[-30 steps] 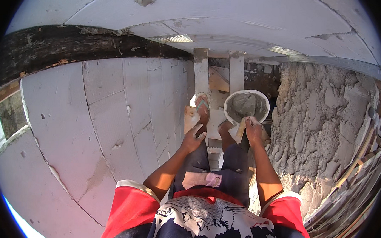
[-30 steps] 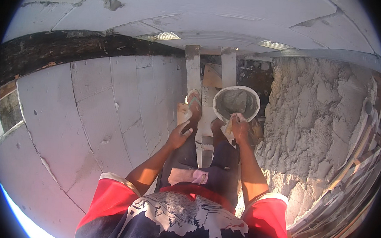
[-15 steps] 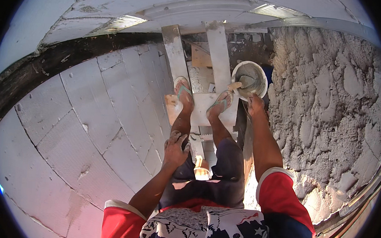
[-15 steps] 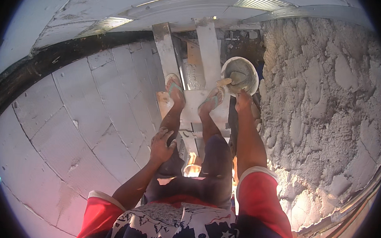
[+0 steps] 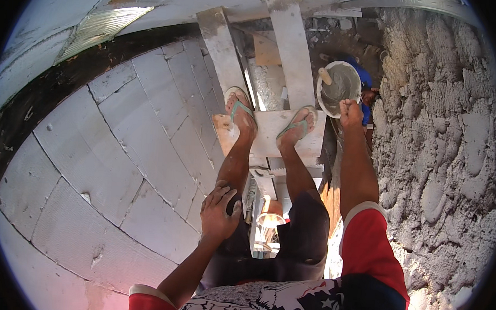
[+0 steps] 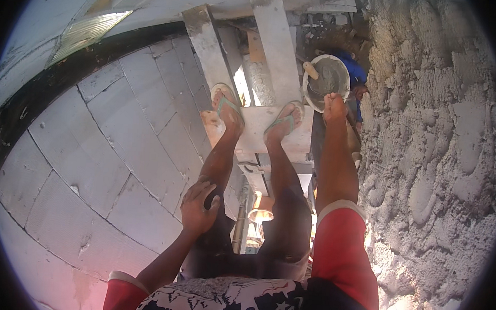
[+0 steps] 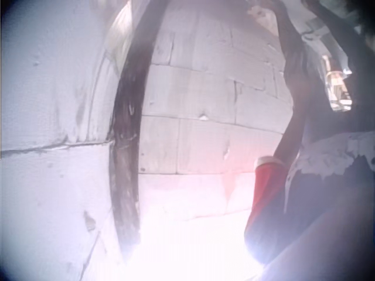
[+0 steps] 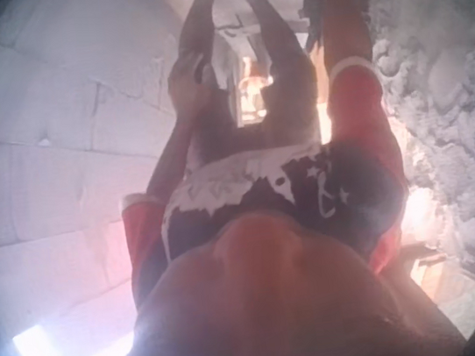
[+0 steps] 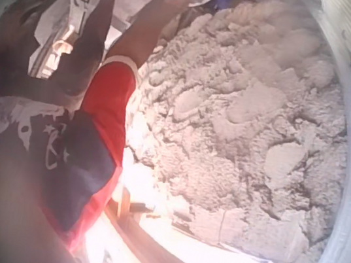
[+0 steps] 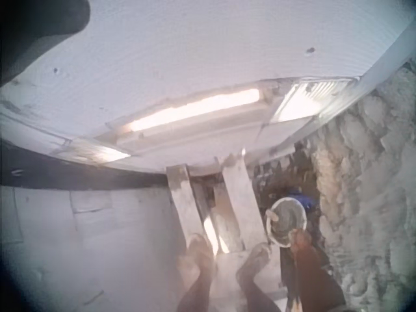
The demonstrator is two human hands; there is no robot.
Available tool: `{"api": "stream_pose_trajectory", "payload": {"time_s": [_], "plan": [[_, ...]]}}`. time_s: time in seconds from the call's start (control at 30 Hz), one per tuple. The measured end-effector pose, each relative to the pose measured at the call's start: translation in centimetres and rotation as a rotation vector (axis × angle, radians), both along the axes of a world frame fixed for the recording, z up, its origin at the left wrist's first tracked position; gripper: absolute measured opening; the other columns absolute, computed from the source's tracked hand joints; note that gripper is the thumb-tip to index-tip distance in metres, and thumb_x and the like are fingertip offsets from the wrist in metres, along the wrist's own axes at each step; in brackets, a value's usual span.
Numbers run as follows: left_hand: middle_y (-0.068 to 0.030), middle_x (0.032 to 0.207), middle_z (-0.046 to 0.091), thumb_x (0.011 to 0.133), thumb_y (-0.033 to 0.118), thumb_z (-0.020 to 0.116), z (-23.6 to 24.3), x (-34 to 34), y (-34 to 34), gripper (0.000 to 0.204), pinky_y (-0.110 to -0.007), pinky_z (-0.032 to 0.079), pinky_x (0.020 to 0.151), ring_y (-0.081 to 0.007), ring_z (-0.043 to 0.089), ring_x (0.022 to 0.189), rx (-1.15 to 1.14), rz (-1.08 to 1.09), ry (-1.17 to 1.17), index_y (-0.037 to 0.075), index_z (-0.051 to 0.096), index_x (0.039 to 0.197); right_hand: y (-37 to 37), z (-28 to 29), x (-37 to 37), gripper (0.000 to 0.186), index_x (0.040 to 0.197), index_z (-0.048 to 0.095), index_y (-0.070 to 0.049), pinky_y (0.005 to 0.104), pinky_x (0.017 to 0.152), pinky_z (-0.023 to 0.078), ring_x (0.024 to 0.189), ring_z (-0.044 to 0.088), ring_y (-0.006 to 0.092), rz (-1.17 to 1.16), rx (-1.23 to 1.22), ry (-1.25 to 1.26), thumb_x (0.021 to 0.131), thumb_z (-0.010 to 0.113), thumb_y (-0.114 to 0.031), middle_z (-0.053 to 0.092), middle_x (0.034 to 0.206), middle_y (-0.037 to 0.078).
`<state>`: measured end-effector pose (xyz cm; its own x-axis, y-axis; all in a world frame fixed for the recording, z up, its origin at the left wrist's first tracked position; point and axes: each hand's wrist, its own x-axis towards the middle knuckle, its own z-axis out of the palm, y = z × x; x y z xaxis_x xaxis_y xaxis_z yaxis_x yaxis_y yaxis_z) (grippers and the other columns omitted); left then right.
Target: The person cuts a white tile with a hand saw, then applies cement mortar to a wall using a trowel. They place the cut tile onto the mortar and tap it into position with a hammer.
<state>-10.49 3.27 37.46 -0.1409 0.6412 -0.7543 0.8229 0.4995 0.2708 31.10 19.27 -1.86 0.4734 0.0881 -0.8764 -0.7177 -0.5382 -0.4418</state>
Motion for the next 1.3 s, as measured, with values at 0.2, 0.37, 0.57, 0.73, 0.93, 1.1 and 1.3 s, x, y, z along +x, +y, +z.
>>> {"api": "stream_pose_trajectory", "payload": {"time_s": [0.2,0.37,0.57,0.73,0.93,1.1,1.3], "plan": [[-0.0094,0.130,0.072,0.088,0.020,0.076,-0.1,-0.8,0.9,0.036,-0.051,0.045,0.114,-0.0342,0.061,0.133,0.005,0.002,-0.003,0.013,0.075,0.123,-0.2,-4.2,3.3,0.019,0.111,0.062,0.008,0.0401,0.106,0.058,0.110,0.067,0.0301,0.017,0.032,0.029,0.102,0.062,-0.009,0.066,0.111,0.016],[-0.0113,0.128,0.073,0.087,0.017,0.077,-0.1,-1.4,1.6,0.035,-0.050,0.046,0.112,-0.0365,0.062,0.131,0.008,-0.019,-0.006,0.012,0.075,0.122,-1.5,-6.6,5.4,0.022,0.112,0.060,0.010,0.0417,0.108,0.057,0.113,0.068,0.0310,-0.031,0.026,0.028,0.105,0.058,-0.011,0.067,0.116,0.018],[-0.0124,0.124,0.074,0.086,0.013,0.076,-1.3,-2.0,1.9,0.035,-0.050,0.047,0.111,-0.0375,0.063,0.129,0.050,-0.010,-0.079,0.011,0.074,0.121,-4.3,-13.0,14.7,0.022,0.114,0.059,0.006,0.0399,0.102,0.058,0.107,0.065,0.0291,-0.126,0.236,0.029,0.108,0.053,-0.015,0.064,0.111,0.016],[-0.0124,0.124,0.075,0.086,0.012,0.076,0.6,-1.5,2.6,0.035,-0.050,0.048,0.110,-0.0392,0.064,0.127,0.021,-0.052,0.021,0.010,0.074,0.121,-1.9,-9.4,6.3,0.022,0.120,0.053,0.008,0.0347,0.103,0.056,0.111,0.063,0.0255,0.010,0.050,-0.062,0.107,0.051,-0.010,0.063,0.115,0.016],[-0.0129,0.123,0.075,0.086,0.012,0.076,-0.6,-1.9,2.6,0.035,-0.051,0.048,0.109,-0.0399,0.064,0.126,0.070,-0.056,-0.045,0.010,0.074,0.120,-1.4,-6.6,7.0,0.032,0.126,0.047,0.012,0.0338,0.095,0.060,0.108,0.064,0.0254,-0.029,0.211,-0.212,0.105,0.054,-0.011,0.059,0.117,0.018],[-0.0143,0.122,0.075,0.085,0.011,0.075,-0.5,-1.9,3.0,0.035,-0.051,0.049,0.108,-0.0411,0.064,0.125,0.063,-0.058,-0.047,0.008,0.074,0.120,3.3,0.1,1.0,0.039,0.125,0.046,0.015,0.0377,0.095,0.061,0.110,0.062,0.0286,-0.352,0.110,-0.297,0.102,0.057,-0.014,0.056,0.117,0.020],[-0.0148,0.121,0.075,0.085,0.010,0.074,-0.5,-2.2,3.4,0.034,-0.051,0.049,0.108,-0.0413,0.065,0.124,0.064,-0.039,-0.067,0.008,0.074,0.120,3.3,-3.9,2.5,0.035,0.124,0.051,0.013,0.0429,0.102,0.058,0.101,0.062,0.0280,-0.314,0.207,-0.228,0.102,0.059,-0.013,0.055,0.113,0.019]]}}
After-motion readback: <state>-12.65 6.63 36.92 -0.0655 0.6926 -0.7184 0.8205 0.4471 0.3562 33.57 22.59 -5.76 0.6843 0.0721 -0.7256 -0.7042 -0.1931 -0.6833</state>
